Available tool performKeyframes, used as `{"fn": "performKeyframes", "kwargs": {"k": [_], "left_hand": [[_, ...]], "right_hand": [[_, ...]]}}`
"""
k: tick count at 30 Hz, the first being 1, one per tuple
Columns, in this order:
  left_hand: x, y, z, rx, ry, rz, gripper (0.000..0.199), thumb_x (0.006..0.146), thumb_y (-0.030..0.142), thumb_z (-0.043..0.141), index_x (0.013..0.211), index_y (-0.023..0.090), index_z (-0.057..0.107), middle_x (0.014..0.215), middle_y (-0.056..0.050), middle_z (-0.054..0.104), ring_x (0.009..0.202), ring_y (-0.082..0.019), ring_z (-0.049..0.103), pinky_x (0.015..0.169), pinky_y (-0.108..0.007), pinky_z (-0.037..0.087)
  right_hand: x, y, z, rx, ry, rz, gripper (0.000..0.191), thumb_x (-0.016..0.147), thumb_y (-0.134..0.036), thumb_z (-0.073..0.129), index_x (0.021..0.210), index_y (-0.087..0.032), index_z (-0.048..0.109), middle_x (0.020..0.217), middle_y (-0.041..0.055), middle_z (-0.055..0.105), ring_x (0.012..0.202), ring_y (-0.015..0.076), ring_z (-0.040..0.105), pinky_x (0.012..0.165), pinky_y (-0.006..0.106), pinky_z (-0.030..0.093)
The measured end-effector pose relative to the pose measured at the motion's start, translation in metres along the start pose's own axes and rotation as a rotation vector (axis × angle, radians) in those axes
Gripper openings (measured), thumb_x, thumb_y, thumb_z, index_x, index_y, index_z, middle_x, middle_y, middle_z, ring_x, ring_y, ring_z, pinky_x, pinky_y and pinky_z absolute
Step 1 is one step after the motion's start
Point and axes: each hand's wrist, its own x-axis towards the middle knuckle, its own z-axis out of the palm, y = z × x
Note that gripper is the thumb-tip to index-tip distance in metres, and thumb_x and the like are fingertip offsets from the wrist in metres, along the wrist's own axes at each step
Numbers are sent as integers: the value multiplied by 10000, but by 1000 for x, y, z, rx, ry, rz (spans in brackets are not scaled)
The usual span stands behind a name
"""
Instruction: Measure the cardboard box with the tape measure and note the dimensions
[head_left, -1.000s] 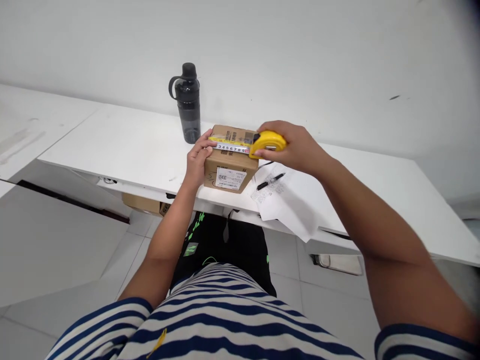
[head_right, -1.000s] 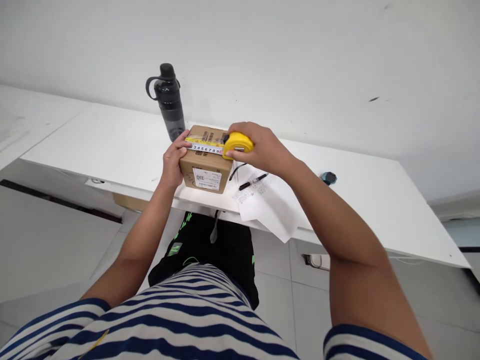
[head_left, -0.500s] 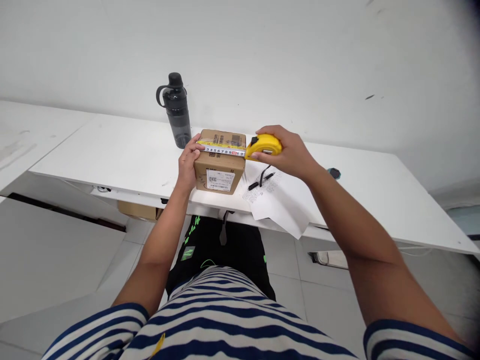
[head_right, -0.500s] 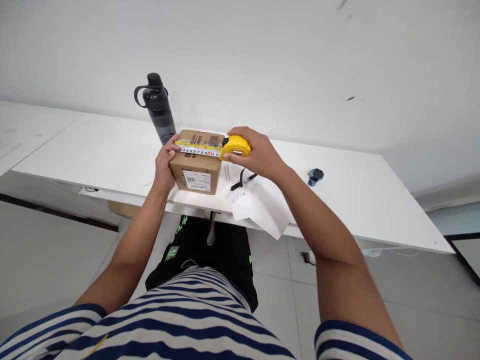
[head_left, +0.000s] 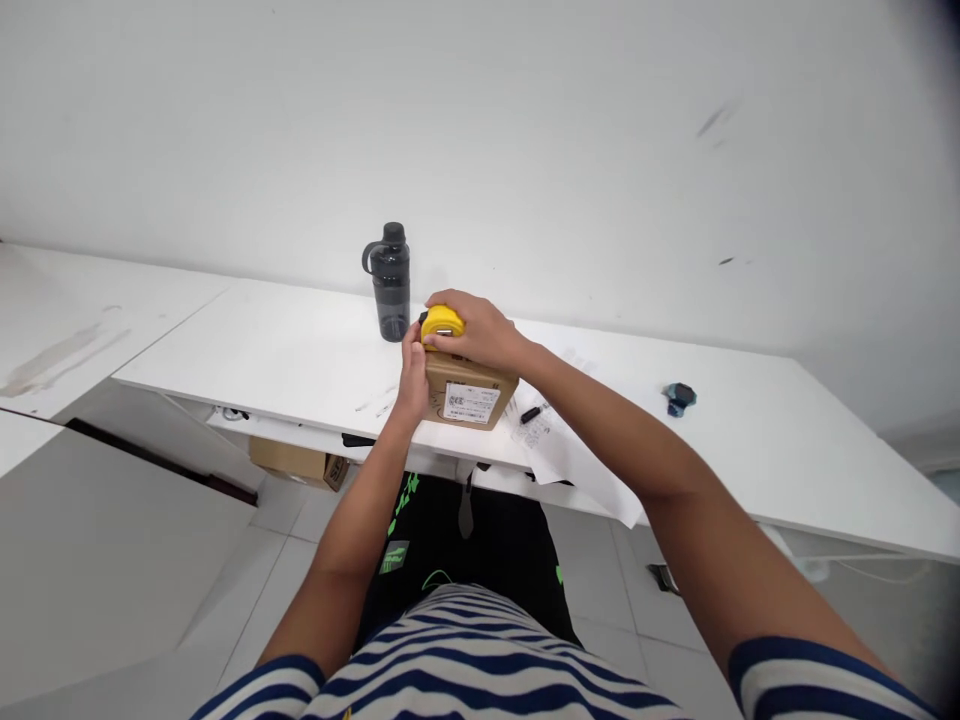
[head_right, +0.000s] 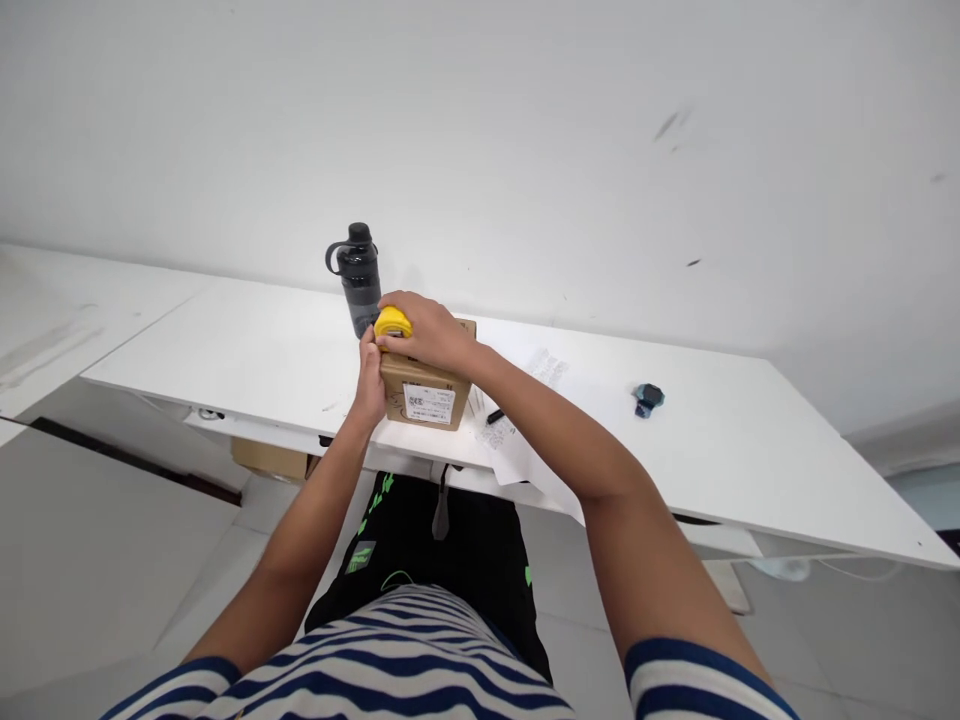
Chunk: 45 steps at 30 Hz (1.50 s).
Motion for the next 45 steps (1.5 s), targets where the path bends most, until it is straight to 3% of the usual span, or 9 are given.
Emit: {"fn": "performKeyframes", "kwargs": {"k": [6,12,16,19,23,27,30,35,45], "left_hand": [[-14,-13,-2,115,-38,99,794,838,778,332,1420,243,400,1485,-133,437,1375,-277,427,1102,-402,390],[-16,1,-2,229,52,94,605,896,620,473,1366,239,460,1448,-124,476,1335,-264,464,1089,-410,395],[-53,25,11,413,275,294,506,867,548,576,1275,253,522,1399,-112,492,1365,-276,405,1153,-464,303],[-100,35,36,270,152,224,559,826,620,587,1265,281,520,1364,-112,495,1201,-265,549,1015,-417,462],[-132,21,71,124,-142,-209,551,823,719,490,1111,254,556,1086,-86,638,985,-241,640,858,-373,534],[-112,-14,92,282,-241,-373,475,795,668,577,972,230,531,881,-26,632,802,-193,633,718,-327,532],[-87,-30,97,539,-486,-283,457,752,609,656,982,224,567,834,-11,637,778,-191,620,723,-330,516],[-74,-32,98,631,-738,-228,446,817,575,599,1103,233,608,1030,-42,686,884,-201,645,799,-342,514],[-77,-42,99,542,-602,-429,428,809,591,599,1019,221,634,906,-38,712,844,-201,684,716,-298,537]], "right_hand": [[-5,0,2,86,77,122,444,773,-436,669,1160,-234,589,1088,48,667,922,228,628,823,393,497],[-18,-2,-14,110,493,136,500,831,-535,600,1247,-273,511,1210,59,580,1001,225,611,839,400,530],[-78,-18,-11,39,615,171,538,850,-588,572,1302,-316,467,1224,85,545,1029,264,608,827,433,547],[-144,-31,20,85,684,204,567,813,-665,584,1266,-338,491,1137,96,568,1009,296,607,824,468,553],[-203,-25,52,119,612,258,658,834,-775,394,1310,-331,490,1068,108,557,949,306,608,808,509,549],[-218,34,16,-128,562,464,564,982,-558,209,1191,-244,628,1132,144,532,1053,299,574,913,485,483],[-211,94,-20,-375,179,639,444,989,-355,305,1339,-208,537,1076,147,608,952,290,610,817,425,473],[-183,156,-26,-517,-361,529,394,932,-183,430,1308,-215,545,1114,134,673,882,259,640,720,334,418],[-184,158,-7,-367,45,826,451,922,-279,388,1352,-147,421,1296,211,596,1210,356,515,962,523,371]]}}
